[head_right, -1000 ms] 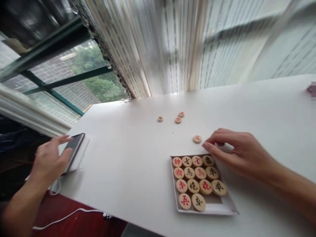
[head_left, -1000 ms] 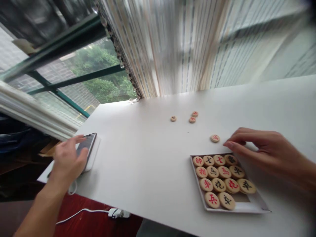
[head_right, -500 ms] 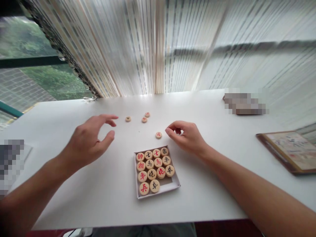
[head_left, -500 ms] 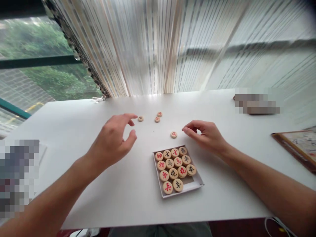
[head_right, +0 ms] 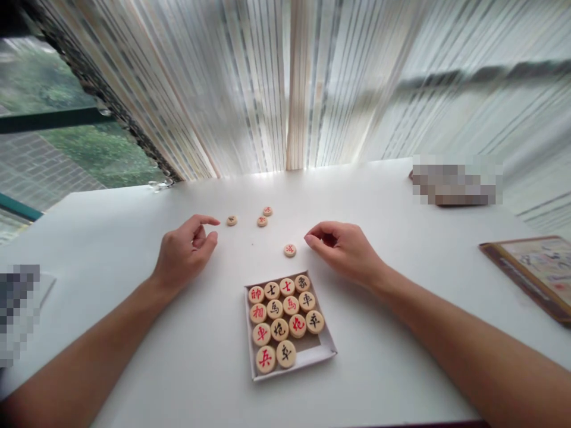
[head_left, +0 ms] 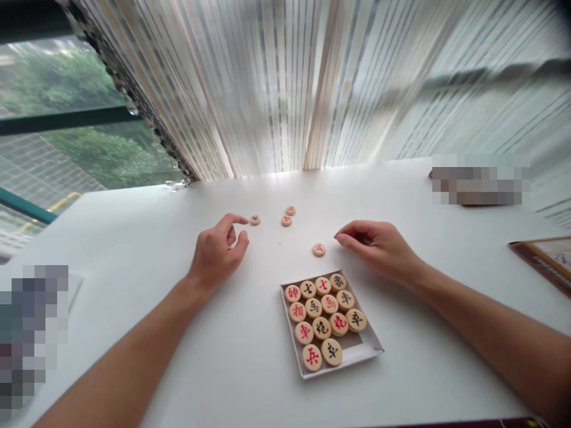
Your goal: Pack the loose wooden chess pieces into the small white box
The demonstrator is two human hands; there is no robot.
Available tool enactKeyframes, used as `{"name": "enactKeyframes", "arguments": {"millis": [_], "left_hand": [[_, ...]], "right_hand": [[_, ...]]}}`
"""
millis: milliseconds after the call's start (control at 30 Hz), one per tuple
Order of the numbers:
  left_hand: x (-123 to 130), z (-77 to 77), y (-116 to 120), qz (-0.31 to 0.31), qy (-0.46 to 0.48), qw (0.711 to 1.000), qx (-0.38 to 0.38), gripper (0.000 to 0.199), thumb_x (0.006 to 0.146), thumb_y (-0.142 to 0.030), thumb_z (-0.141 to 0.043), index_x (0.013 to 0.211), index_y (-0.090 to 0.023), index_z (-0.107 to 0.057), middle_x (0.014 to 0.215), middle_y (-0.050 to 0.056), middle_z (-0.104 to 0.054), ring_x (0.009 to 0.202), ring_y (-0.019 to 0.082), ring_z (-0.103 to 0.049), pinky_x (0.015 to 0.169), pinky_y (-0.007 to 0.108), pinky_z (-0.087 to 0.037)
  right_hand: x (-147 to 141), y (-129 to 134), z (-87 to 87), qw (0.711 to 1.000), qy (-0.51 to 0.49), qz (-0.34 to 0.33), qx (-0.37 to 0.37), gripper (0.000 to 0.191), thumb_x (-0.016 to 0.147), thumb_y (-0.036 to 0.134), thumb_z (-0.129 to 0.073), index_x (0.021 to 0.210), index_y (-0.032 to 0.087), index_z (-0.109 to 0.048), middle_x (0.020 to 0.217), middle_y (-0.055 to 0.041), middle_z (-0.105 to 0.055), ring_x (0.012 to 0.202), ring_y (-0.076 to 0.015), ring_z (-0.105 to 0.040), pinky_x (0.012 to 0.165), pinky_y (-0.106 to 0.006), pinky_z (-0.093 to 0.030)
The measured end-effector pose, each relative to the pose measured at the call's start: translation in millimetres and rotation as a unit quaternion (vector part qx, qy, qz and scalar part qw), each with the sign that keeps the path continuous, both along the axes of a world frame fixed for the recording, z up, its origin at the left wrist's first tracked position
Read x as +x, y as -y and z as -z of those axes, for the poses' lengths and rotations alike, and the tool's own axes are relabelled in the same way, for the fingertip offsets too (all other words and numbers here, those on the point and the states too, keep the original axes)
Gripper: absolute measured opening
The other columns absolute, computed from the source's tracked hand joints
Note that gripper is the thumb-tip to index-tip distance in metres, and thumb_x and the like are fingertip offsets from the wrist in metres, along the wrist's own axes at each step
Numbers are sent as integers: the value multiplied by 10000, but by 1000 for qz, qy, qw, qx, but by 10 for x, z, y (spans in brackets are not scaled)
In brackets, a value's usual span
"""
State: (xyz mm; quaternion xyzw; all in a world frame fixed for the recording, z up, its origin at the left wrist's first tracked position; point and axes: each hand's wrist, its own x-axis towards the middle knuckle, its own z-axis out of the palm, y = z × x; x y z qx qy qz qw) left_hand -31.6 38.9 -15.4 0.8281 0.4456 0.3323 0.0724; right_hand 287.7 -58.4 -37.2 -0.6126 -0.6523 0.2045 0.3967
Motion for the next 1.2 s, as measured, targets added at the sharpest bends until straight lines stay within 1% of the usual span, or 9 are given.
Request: {"name": "enactKeyframes", "arguments": {"millis": [100,233,333,433,600,700,900,1000,1200], "left_hand": [[-33,1,-41,-17,4,1000,-13,245,915,-248,-575,1081,-140,-720,573,-100,-343,475,122,-419,580,250,-374],[-25,29,-66,-21,4,1000,-23,232,912,-261,-589,1072,-154,-720,557,-101,-362,466,122,-406,569,253,-358],[-5,64,-64,-10,-5,1000,-27,229,923,-277,-592,1071,-161,-722,550,-100,-372,465,125,-409,570,259,-356],[20,96,-59,14,-19,999,-30,249,934,-294,-596,1098,-160,-728,572,-86,-409,496,134,-458,595,269,-376],[80,121,-58,73,-34,996,-30,237,943,-294,-603,1085,-162,-738,755,-3,-638,636,162,-579,697,301,-463],[127,131,-37,97,-39,994,-26,229,960,-293,-596,1085,-161,-736,902,48,-709,702,179,-610,742,327,-495],[270,144,62,126,-60,989,-42,301,987,-313,-600,1227,-159,-697,1064,89,-731,792,208,-632,790,364,-531],[340,125,67,127,-68,988,-52,342,985,-317,-611,1279,-153,-675,1120,101,-727,827,211,-641,824,370,-546],[378,57,-73,97,-80,990,-63,366,943,-322,-652,1257,-138,-693,1097,98,-743,707,176,-629,791,363,-572]], "right_hand": [[8,0,5,1000,1,-2,-11,321,958,446,-656,895,167,-801,752,-63,-747,618,-180,-586,565,-304,-435],[12,-2,16,1000,7,-5,-16,329,960,459,-657,914,167,-802,775,-68,-757,632,-184,-594,577,-308,-447],[11,-6,23,1000,9,-10,-17,319,959,450,-658,921,168,-803,773,-65,-756,625,-180,-589,571,-305,-443],[4,-7,16,1000,10,-13,-16,309,951,434,-662,918,161,-804,745,-59,-741,610,-171,-570,559,-298,-420],[-14,-15,2,1000,16,-23,-15,305,938,409,-652,917,149,-809,708,-42,-712,602,-155,-539,559,-291,-396],[-20,-22,6,999,20,-30,-14,292,933,392,-649,915,149,-810,700,-34,-704,604,-150,-534,570,-288,-403],[-20,-33,9,999,26,-39,-8,272,936,367,-647,912,151,-811,695,-29,-698,613,-150,-540,585,-288,-399],[-19,-31,8,999,29,-45,-5,275,941,368,-644,911,152,-811,699,-33,-706,610,-150,-542,584,-288,-402],[-11,-21,13,998,29,-54,6,286,949,379,-642,899,155,-813,678,-35,-701,602,-157,-542,564,-285,-395]]}}
